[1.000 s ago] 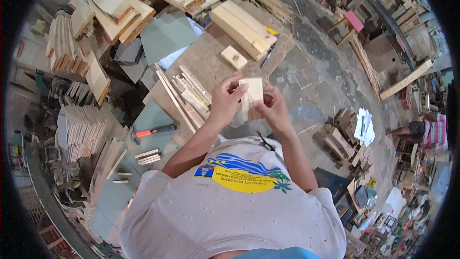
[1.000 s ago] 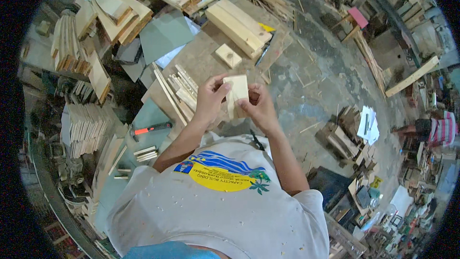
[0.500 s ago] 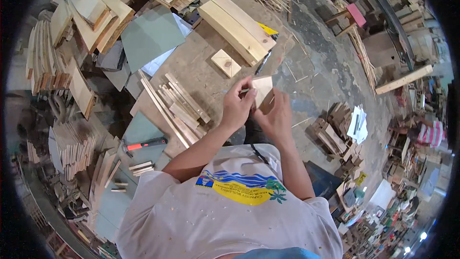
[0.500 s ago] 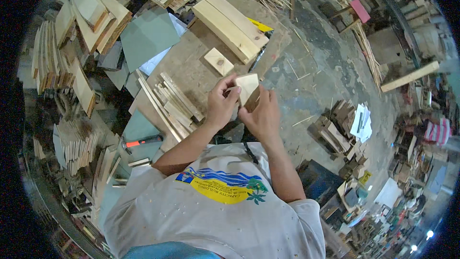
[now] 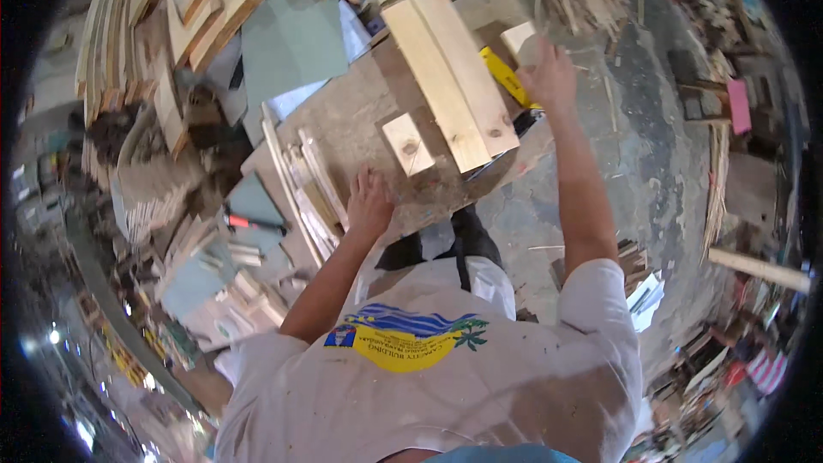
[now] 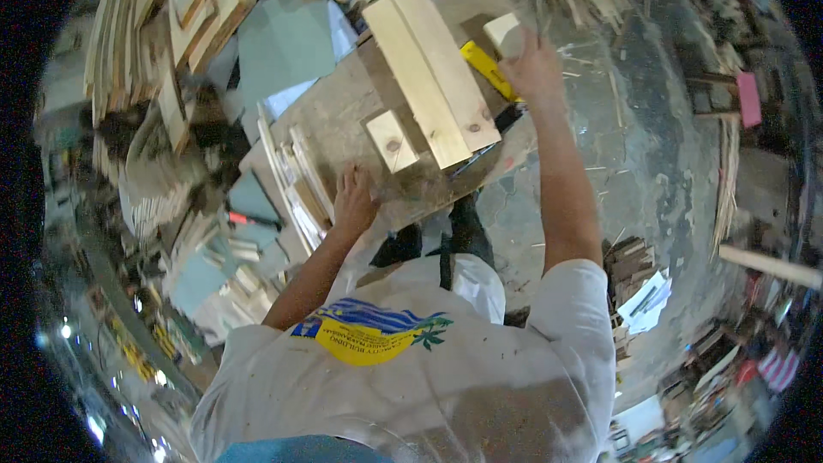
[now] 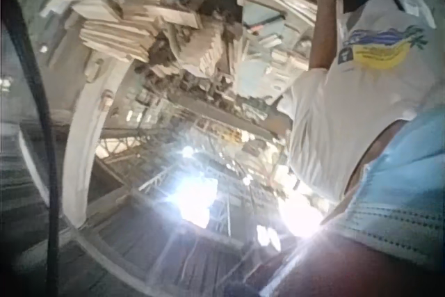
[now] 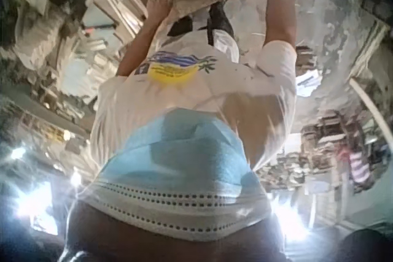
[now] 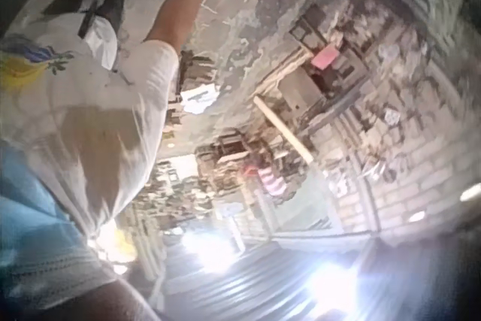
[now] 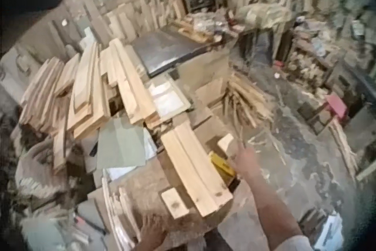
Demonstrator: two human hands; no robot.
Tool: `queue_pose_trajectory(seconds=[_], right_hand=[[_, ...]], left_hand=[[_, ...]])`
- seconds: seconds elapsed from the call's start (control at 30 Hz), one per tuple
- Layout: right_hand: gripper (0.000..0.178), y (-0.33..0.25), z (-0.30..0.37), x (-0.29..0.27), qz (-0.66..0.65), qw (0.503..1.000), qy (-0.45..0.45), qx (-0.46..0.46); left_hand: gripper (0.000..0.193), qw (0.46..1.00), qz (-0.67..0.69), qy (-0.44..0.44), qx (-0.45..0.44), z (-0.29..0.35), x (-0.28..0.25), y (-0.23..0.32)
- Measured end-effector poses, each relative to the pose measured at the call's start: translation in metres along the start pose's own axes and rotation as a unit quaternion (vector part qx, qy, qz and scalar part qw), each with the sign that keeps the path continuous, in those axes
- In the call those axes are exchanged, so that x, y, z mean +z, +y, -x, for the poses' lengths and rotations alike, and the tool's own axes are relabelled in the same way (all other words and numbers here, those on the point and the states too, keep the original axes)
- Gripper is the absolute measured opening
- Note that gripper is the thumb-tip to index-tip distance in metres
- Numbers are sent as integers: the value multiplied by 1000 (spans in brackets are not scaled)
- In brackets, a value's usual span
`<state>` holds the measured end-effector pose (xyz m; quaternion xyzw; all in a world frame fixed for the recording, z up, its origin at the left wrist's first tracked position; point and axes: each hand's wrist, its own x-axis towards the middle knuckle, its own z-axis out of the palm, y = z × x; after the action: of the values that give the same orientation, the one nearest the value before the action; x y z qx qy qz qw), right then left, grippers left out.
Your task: The person assembles small wooden components by hand, fitting thin strips into a larger block. They then use a roll of tape to secure the assembled pieces together on a workbench in a cluttered workshop.
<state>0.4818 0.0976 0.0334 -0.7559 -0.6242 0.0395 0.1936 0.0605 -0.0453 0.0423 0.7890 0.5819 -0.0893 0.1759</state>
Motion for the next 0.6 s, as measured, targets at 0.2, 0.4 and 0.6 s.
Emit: queue_pose_trajectory(seconds=[0.2,0.4,0.6], right_hand=[[73,-19,-21,-7,84,994,-50,41],[44,-160,42,-67,-268,922,-279,5],[62,-221,95,43,-47,894,-416,-158]], left_hand=[[79,998,-12,-44,-54,2,-11,22],[80,998,-19,-36,-54,3,10,14],[78,995,4,-51,-83,-1,-6,23]])
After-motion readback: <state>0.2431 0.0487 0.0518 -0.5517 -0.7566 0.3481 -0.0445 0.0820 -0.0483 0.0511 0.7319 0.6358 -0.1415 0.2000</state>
